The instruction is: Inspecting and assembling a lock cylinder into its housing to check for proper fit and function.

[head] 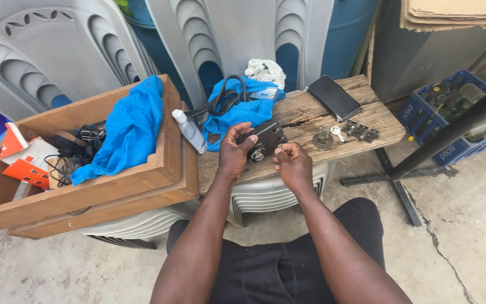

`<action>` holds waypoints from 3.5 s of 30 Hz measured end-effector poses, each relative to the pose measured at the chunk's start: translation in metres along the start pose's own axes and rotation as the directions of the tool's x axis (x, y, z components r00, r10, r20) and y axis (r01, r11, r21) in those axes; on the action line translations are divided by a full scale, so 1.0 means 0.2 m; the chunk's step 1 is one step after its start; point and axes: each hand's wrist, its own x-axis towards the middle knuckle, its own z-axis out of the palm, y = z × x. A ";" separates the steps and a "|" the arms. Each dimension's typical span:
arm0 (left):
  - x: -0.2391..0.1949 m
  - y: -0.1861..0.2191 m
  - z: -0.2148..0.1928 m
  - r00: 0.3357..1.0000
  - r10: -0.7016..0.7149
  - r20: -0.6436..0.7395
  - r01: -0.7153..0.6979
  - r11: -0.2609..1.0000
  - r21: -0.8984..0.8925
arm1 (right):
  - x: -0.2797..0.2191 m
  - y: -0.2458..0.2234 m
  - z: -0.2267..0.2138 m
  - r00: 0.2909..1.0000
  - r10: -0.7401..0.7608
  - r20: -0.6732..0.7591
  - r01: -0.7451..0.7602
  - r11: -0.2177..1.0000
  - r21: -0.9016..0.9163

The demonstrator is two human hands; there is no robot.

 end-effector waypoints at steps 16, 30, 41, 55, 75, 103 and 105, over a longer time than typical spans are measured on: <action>-0.15 0.12 0.02 0.997 -0.030 0.070 -0.001 0.914 0.405 | 0.16 0.07 -0.17 0.963 -0.262 -0.070 0.161 0.759 -0.631; -0.18 0.04 -0.02 0.988 -0.141 0.067 0.104 0.915 0.390 | -0.23 0.20 0.05 0.932 -0.359 0.046 0.351 0.868 -0.350; -0.10 -0.29 -0.12 0.998 -0.026 0.055 0.004 0.926 0.377 | -0.23 0.21 0.08 0.929 -0.369 0.028 0.358 0.877 -0.320; -0.18 -0.15 0.00 0.998 0.025 -0.064 -0.004 0.953 0.304 | -0.29 0.05 0.08 0.990 -0.139 -0.023 0.141 0.984 0.110; -0.15 -0.07 0.24 0.943 -0.268 0.196 0.332 0.772 -0.541 | -0.19 -0.10 -0.03 0.881 -0.470 -0.061 0.444 0.864 -0.235; -0.08 -0.16 0.17 0.959 -0.148 0.242 0.248 0.850 -0.465 | -0.06 -0.10 -0.09 0.847 0.398 0.353 -0.496 0.830 0.255; -0.09 -0.18 0.18 0.962 -0.167 0.217 0.250 0.859 -0.448 | -0.11 -0.25 -0.14 0.948 0.192 0.253 -0.108 0.944 -0.311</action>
